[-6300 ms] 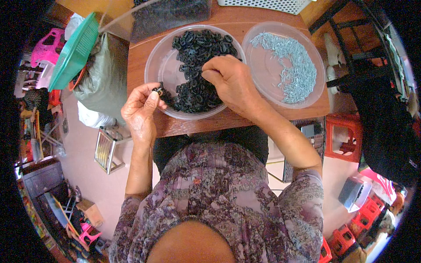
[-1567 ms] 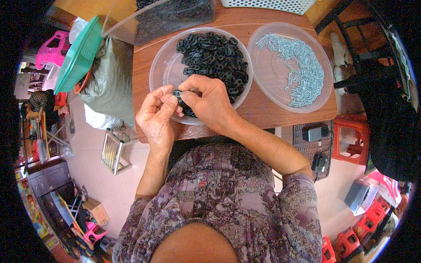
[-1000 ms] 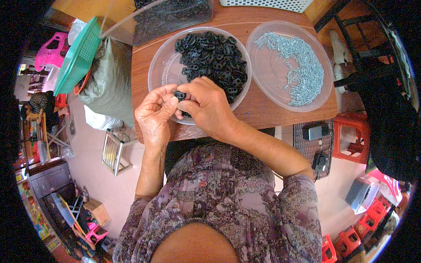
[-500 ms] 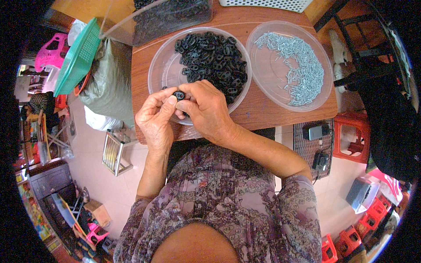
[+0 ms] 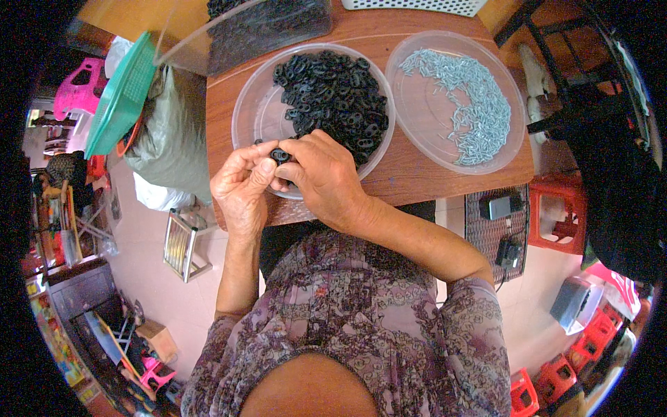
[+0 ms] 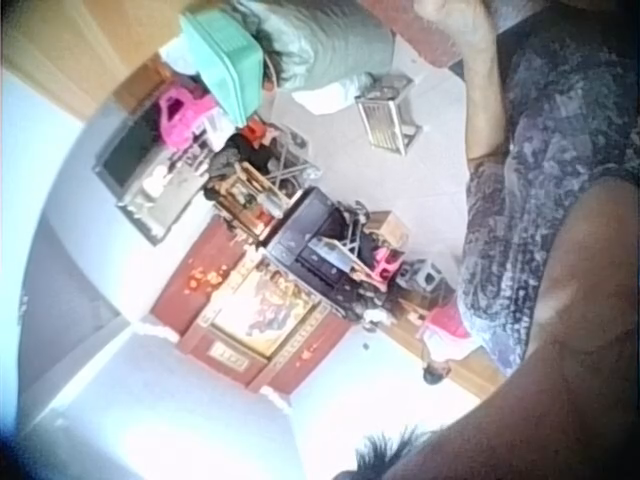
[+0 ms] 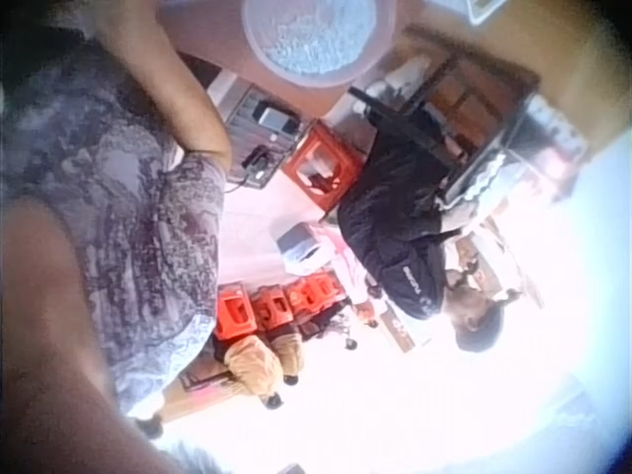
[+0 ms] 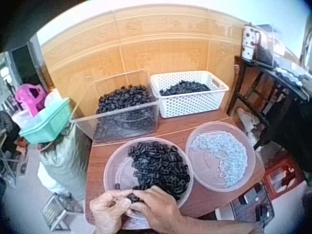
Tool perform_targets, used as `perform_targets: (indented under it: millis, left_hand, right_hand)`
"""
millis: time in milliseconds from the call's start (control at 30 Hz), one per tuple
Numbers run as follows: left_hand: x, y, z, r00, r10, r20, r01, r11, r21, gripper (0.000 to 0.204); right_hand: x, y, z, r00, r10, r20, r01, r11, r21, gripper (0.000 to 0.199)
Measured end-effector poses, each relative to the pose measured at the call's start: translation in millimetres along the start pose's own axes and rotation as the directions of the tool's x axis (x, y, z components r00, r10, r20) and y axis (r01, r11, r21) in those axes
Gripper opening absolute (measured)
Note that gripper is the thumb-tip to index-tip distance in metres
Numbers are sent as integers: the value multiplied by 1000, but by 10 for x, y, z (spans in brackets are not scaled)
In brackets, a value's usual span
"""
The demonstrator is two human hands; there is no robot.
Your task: The person assembles plastic cord locks by taking small components from trays and pressing them together by hand.
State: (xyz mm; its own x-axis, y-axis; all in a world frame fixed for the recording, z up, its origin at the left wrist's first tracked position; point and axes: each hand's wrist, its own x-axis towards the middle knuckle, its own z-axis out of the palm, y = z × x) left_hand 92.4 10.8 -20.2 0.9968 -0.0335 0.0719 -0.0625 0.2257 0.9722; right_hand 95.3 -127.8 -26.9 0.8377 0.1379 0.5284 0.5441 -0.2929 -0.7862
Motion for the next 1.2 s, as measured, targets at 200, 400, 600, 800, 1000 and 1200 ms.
perform_targets:
  millis: [200, 400, 600, 800, 1000, 1200]
  left_hand:
    - [-25, -39, -1, 999, 37, -31, -36, 999, 20, 18]
    - [-45, -44, 65, 996, 50, -74, -54, 998, -42, 19]
    - [-89, -85, 148, 980, 146, -133, -157, 984, -79, 19]
    - [-84, -78, 236, 968, 154, -196, -175, 980, -91, 20]
    - [-65, -58, 198, 979, 107, -175, -120, 990, -67, 20]
    - [-80, -37, 115, 989, 108, -105, -116, 990, -74, 22]
  right_hand:
    - [2, 17, 5, 999, -46, 6, 46, 999, -4, 28]
    - [6, -5, 34, 999, -35, -16, 35, 999, 12, 24]
    - [5, 15, 42, 993, -111, -52, 109, 994, -32, 28]
    - [22, 27, 71, 972, -210, -110, 201, 976, -80, 28]
    - [-9, -12, 42, 986, -155, -61, 152, 987, -50, 28]
    - [-49, -2, 21, 998, -45, -49, 46, 999, 22, 30]
